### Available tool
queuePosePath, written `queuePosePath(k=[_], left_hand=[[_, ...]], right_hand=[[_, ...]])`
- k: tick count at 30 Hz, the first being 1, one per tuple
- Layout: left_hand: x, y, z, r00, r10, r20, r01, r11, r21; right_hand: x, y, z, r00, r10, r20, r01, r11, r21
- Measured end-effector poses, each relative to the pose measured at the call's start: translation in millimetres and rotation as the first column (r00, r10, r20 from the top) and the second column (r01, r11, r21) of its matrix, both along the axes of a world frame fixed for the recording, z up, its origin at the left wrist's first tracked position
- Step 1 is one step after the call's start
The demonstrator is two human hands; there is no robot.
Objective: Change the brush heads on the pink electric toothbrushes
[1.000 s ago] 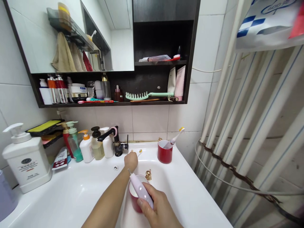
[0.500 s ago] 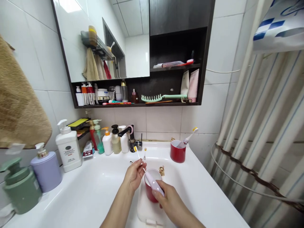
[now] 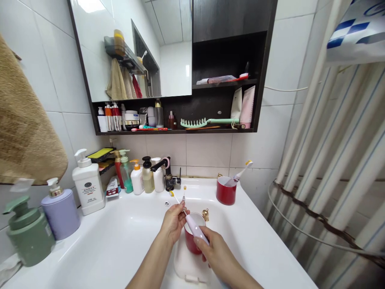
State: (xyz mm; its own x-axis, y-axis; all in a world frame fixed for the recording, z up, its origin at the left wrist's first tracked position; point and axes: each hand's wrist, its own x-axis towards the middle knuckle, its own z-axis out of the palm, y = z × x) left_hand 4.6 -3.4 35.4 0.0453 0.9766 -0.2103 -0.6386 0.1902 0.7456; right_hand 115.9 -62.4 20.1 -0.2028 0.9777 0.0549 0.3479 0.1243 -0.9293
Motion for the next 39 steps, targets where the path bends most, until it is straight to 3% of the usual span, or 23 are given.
queuePosePath(k=[8,17,28,39], left_hand=[[4.0,-2.1,-2.2,0.992,0.06,-0.113,-0.055,0.997,0.047],[9.3,-3.5,-6.8,0.972,0.095,-0.213,-0.082,0.994,0.069],[13.1,-9.7,-3.2,0.989,-0.019,-0.144,0.033,0.995,0.099],[14.4,-8.7,-6.9,0.991,-0.047,-0.128,0.062,0.992,0.11]], right_hand=[[2.1,3.1,-7.4,0.993,-0.058,0.103,0.046,0.992,0.12],[0.7,-1.0,1.1,0.984,-0.09,0.155,0.062,0.982,0.179],[1.4,-0.5,6.2,0.991,-0.096,0.088,0.08,0.982,0.174],[0.3,-0.2,4.0,0.996,-0.082,0.035,0.075,0.983,0.165]])
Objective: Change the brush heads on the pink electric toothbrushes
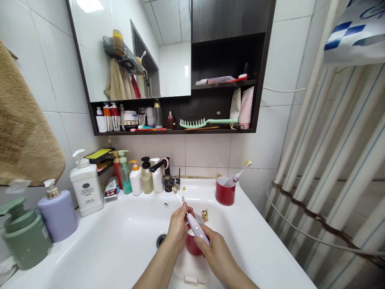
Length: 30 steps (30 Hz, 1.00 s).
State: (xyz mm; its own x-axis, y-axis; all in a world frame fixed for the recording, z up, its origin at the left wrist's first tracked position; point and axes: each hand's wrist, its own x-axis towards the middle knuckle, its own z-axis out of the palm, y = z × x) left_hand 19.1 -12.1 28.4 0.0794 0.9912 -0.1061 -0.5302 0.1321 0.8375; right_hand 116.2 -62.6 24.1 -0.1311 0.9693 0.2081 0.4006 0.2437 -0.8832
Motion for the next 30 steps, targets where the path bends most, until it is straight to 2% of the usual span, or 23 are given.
queuePosePath(k=[19,27,30], left_hand=[[2.8,-4.2,1.2,0.997,-0.058,-0.04,0.059,0.998,0.006],[-1.1,-1.0,4.2,0.999,0.047,-0.025,-0.046,0.997,0.055],[-2.0,0.1,3.8,0.998,0.051,-0.039,-0.048,0.996,0.079]], right_hand=[[0.4,-0.5,-0.9,0.999,0.012,-0.039,-0.012,1.0,0.01],[-0.1,2.0,0.3,0.998,0.0,-0.055,0.002,0.999,0.032],[-0.3,1.8,0.2,0.998,-0.012,-0.056,0.014,0.999,0.029]])
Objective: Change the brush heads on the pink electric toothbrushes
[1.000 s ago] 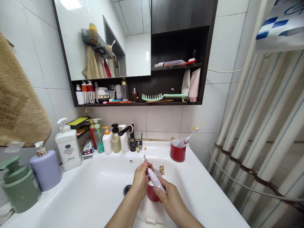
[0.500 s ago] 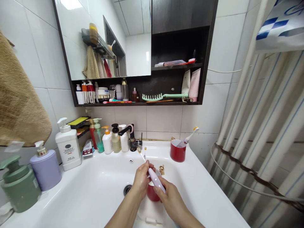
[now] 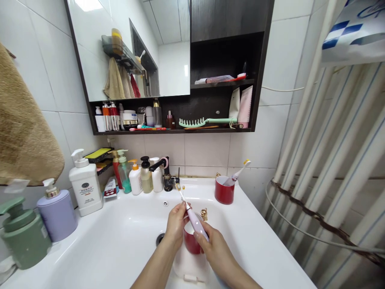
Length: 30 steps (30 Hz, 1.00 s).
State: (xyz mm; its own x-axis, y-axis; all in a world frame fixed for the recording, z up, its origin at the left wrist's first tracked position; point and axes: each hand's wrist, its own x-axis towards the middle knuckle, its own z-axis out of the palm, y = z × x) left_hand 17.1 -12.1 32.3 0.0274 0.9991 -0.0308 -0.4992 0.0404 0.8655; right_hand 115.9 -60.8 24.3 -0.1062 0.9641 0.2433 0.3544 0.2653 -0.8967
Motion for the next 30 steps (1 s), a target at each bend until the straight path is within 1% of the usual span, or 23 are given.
queuePosePath(k=[9,17,23,26,30], left_hand=[[3.8,1.3,-5.1,0.997,-0.021,-0.081,0.024,0.999,0.043],[4.5,-1.6,-3.4,0.99,-0.035,-0.135,0.043,0.997,0.057],[5.4,-3.3,-2.5,0.987,-0.064,-0.149,0.073,0.996,0.056],[5.5,-3.6,-1.0,0.985,-0.078,-0.157,0.088,0.994,0.058],[5.3,-3.2,0.0,0.982,-0.067,-0.177,0.079,0.995,0.06]], right_hand=[[0.2,-0.3,-2.0,1.0,-0.009,-0.013,0.009,1.0,-0.012],[0.7,0.2,-3.4,0.999,-0.008,-0.033,0.007,1.0,-0.017],[-0.6,-0.1,-3.2,0.998,0.02,-0.053,-0.027,0.991,-0.134],[-0.4,-0.4,-3.3,0.999,0.006,-0.052,-0.011,0.995,-0.095],[0.3,0.5,-3.9,0.999,-0.013,-0.04,0.011,0.999,-0.049]])
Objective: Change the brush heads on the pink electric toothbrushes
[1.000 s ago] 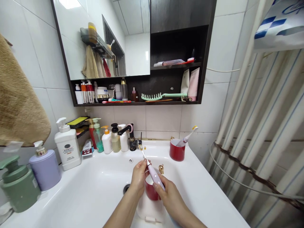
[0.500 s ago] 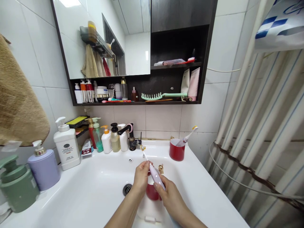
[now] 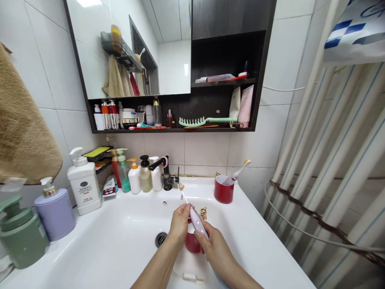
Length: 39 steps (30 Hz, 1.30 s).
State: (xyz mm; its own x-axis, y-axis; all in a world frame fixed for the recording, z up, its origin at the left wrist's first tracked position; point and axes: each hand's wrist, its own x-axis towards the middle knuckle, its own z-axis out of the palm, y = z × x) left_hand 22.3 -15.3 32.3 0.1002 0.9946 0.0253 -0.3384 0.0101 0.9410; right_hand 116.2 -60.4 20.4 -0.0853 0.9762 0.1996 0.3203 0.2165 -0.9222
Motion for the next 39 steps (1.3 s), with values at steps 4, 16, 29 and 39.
queuePosePath(k=[4,16,29,39], left_hand=[[0.2,0.5,-2.1,0.999,0.013,-0.034,-0.013,1.0,0.013],[-13.0,-1.9,-2.4,0.92,0.121,-0.373,-0.037,0.974,0.224],[-22.9,-8.2,-37.2,0.421,0.221,-0.879,0.364,0.847,0.387],[-3.4,17.8,-12.4,0.208,0.321,-0.924,0.465,0.799,0.382]], right_hand=[[-0.2,1.0,0.2,1.0,0.007,-0.007,-0.007,1.0,-0.01],[-5.1,20.0,27.8,0.946,-0.084,-0.314,0.094,0.995,0.016],[-17.1,80.3,-11.9,0.922,-0.367,0.126,0.351,0.927,0.131],[7.0,96.9,-1.0,0.836,-0.475,0.275,0.436,0.879,0.191]])
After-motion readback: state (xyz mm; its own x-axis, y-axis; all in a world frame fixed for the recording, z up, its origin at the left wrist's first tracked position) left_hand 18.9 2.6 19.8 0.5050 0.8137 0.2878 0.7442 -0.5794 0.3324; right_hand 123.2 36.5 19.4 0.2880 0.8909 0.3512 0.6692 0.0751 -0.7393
